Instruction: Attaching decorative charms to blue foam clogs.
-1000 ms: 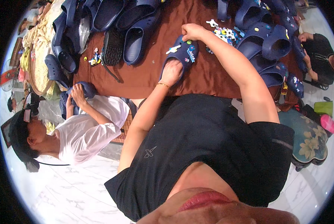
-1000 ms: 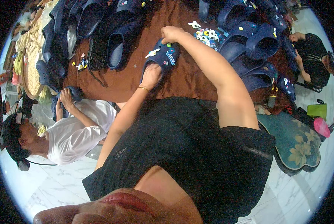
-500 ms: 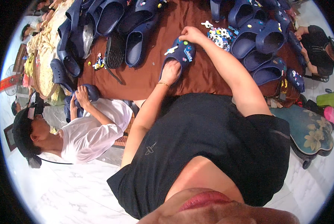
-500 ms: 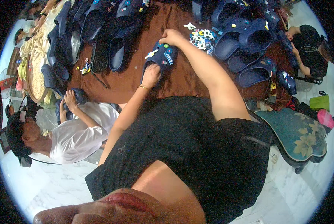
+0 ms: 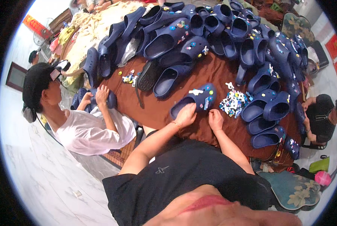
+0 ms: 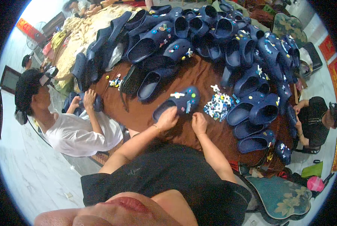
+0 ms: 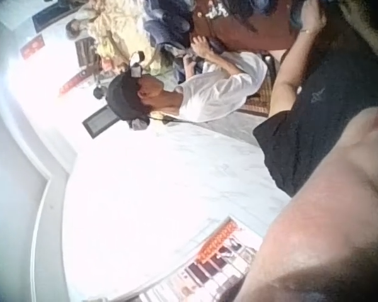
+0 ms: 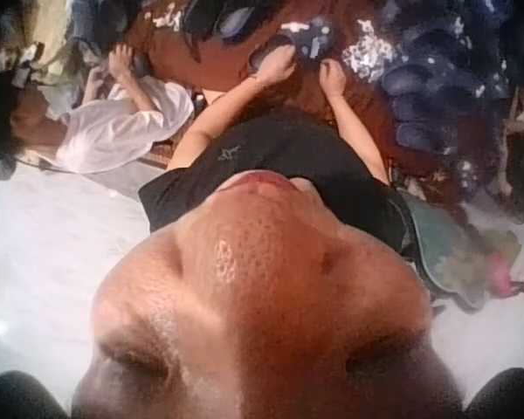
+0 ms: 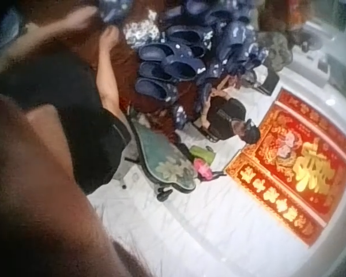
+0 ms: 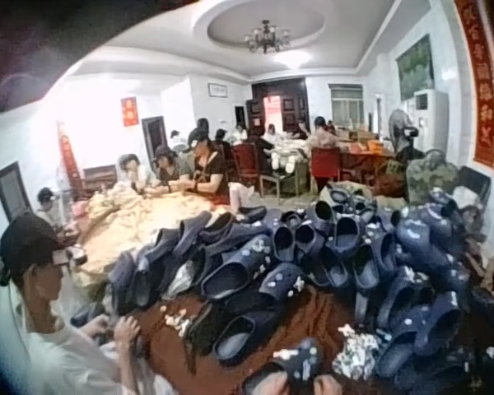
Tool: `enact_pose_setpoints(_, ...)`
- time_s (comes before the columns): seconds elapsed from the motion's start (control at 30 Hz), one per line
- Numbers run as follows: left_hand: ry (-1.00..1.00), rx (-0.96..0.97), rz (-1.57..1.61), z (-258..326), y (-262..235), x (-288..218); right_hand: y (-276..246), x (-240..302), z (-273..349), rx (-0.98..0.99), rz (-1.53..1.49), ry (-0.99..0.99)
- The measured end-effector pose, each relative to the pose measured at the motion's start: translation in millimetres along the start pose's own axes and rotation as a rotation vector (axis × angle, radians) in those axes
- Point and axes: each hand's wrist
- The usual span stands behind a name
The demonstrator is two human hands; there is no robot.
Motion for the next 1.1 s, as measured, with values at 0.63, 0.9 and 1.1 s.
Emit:
enact_pose_setpoints(0.63, -0.432, -0.645, -0.205, -15.4, -68.5, 70.5, -0.4, 2.8, -0.1, 0.037, 0.057, 0.017)
enact_pose_setpoints(0.9, -0.506, -0.65, -0.149, -3.1, -60.2, 60.2, -41.1, 9.5, -16.0, 0.014, -0.21, 0.2)
enact_pose_setpoints(1.1, -0.522, -0.721, -0.148, 9.3, -73.7, 50.9, -93.1, 20.6, -44.8, -0.145, -0.282, 0.268)
Point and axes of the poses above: each hand's wrist, its own z-axis away from the middle knuckle, its own y-axis out of the palm, x = y × z, and after that the axes turned 3 degrees about -x, right-handed
